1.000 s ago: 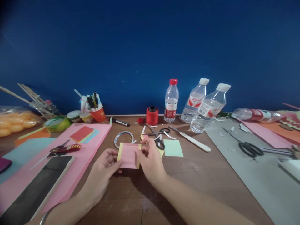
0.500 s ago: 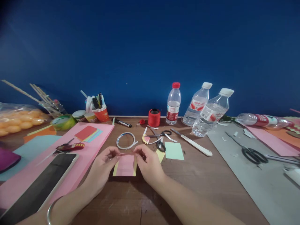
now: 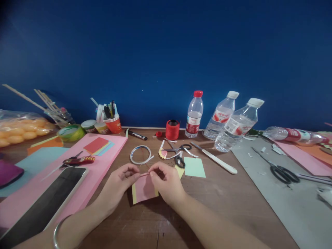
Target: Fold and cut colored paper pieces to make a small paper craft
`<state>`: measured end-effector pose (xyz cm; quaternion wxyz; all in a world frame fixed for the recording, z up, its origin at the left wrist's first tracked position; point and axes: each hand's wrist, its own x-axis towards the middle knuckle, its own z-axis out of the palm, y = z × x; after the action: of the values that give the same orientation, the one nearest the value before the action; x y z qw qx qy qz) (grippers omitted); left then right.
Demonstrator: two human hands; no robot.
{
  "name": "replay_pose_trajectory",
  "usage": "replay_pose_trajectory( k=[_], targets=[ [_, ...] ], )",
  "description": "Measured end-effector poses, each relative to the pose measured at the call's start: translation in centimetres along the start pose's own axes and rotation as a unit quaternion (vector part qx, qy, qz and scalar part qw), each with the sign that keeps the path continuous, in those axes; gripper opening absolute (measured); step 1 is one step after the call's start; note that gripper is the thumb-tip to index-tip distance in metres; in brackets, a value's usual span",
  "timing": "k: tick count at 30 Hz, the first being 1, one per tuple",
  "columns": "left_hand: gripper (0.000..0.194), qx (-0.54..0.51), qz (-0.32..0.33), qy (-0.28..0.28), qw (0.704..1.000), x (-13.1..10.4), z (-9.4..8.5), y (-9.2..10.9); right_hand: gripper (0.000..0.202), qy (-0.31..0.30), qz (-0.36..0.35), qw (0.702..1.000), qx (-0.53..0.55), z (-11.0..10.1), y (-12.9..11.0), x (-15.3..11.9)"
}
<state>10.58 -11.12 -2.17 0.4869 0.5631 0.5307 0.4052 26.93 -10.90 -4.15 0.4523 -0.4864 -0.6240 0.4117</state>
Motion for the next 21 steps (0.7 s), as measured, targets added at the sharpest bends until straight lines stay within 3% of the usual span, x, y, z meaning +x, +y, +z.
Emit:
replay_pose_trajectory(
  k=[12,17,21],
  targets=[
    [0.006,0.003,0.024,0.043,0.999,-0.07,-0.01,-0.71,0.009,0.035,0.064,0.995,0.064,0.24,0.35,0.47],
    [0.003,0.026,0.043,0.073,0.996,0.03,-0.24,-0.33,0.008,0.05,0.054,0.996,0.053,0.04,0.22,0.59],
    [0.007,0.064,0.049,0.054,0.995,-0.04,-0.4,-0.1,0.011,0.054,0.04,0.997,0.023,-0.05,-0.01,0.6]
  ],
)
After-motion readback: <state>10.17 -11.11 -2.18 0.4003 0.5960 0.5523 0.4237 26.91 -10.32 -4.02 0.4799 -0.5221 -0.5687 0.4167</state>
